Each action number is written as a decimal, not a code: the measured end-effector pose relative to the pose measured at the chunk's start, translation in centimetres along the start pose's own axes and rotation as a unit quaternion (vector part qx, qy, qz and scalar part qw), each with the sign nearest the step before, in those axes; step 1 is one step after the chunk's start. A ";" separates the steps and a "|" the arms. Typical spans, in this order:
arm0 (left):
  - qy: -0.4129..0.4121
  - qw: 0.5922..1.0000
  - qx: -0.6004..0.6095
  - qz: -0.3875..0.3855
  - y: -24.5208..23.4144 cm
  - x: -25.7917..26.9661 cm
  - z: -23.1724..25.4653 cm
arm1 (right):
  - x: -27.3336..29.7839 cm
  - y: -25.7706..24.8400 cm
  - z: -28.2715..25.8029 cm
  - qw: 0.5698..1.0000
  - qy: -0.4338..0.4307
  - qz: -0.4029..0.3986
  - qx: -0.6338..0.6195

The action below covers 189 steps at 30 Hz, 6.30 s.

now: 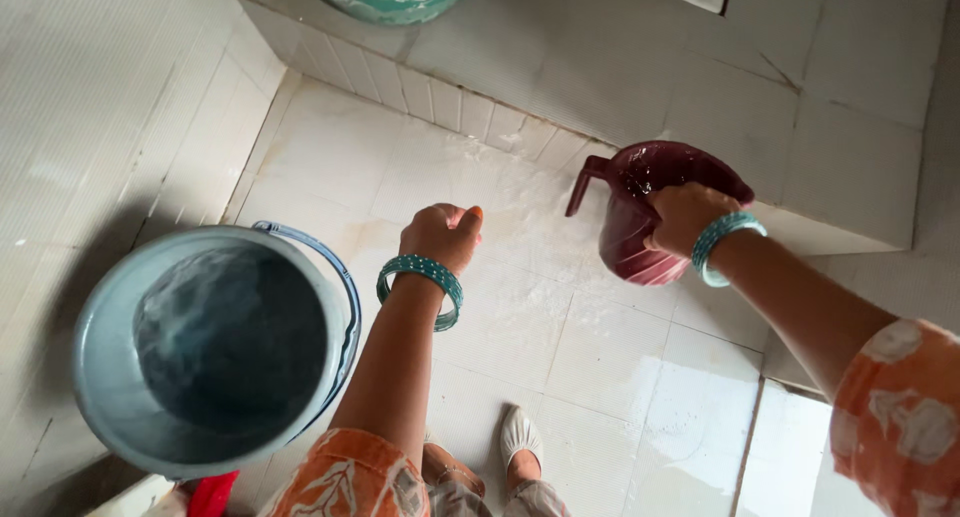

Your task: The person scoops water from a large bucket using a red plastic mug and pours it onto the tiled floor. They then use a red scrub brush to clean the grout lines along the base of the wall. The person repeatedly refills the mug from the bucket and continues scrubbing the floor area.

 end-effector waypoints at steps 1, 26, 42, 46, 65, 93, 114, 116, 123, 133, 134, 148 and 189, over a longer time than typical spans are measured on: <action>0.001 1.000 -0.005 -0.001 0.5 0.1 0.1 | 0.3 0.5 0.1 1.000 -0.006 0.012 0.004; 0.023 0.998 -0.050 -0.027 5.7 -0.7 2.8 | -4.4 0.6 23.7 0.994 0.072 0.074 0.022; 0.029 0.997 -0.066 -0.013 7.4 -0.4 3.7 | 0.7 4.3 13.6 0.988 -0.051 0.087 0.115; 0.003 0.998 -0.056 -0.030 7.5 0.5 3.2 | 0.6 6.7 8.5 0.981 -0.085 0.110 -0.132; 0.009 0.997 -0.062 -0.035 8.4 1.0 2.8 | 2.2 9.6 21.6 0.923 0.220 0.054 -0.312; 0.011 0.992 -0.101 -0.068 8.3 0.2 4.4 | 3.7 14.2 5.8 0.887 0.129 0.020 -0.443; 0.010 0.992 -0.101 -0.070 3.8 -0.9 1.1 | 4.3 4.7 4.0 0.943 0.030 0.055 -0.326; 0.002 0.993 -0.092 -0.074 2.7 -0.9 0.1 | 4.4 2.3 0.2 0.958 -0.057 0.071 -0.272; -0.029 0.999 -0.027 0.011 -3.7 -0.6 -4.7 | 5.1 -1.9 -12.4 0.961 -0.225 0.065 -0.148; -0.018 0.976 0.041 0.213 -16.3 1.9 -15.8 | 9.2 -6.0 -33.7 0.866 -0.466 0.180 0.015; -0.011 0.971 0.045 0.235 -17.3 2.3 -17.0 | 9.3 -6.0 -35.6 0.854 -0.492 0.171 0.008; -0.217 0.913 0.149 0.311 -20.0 10.3 -33.1 | 9.1 -0.2 -53.1 0.768 -0.630 0.057 0.094; -0.338 0.820 0.266 0.377 -2.7 19.9 -46.2 | 4.0 16.8 -62.3 0.743 -0.434 0.047 0.507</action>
Point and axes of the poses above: each hand's wrist, its own x-axis away from the middle knuckle, its own y-axis out of the palm, z = x × y, the point moved 7 cm from there along -x, towards the middle knuckle, and after that the axes turned 3 degrees about -z, right-handed, at the moved point
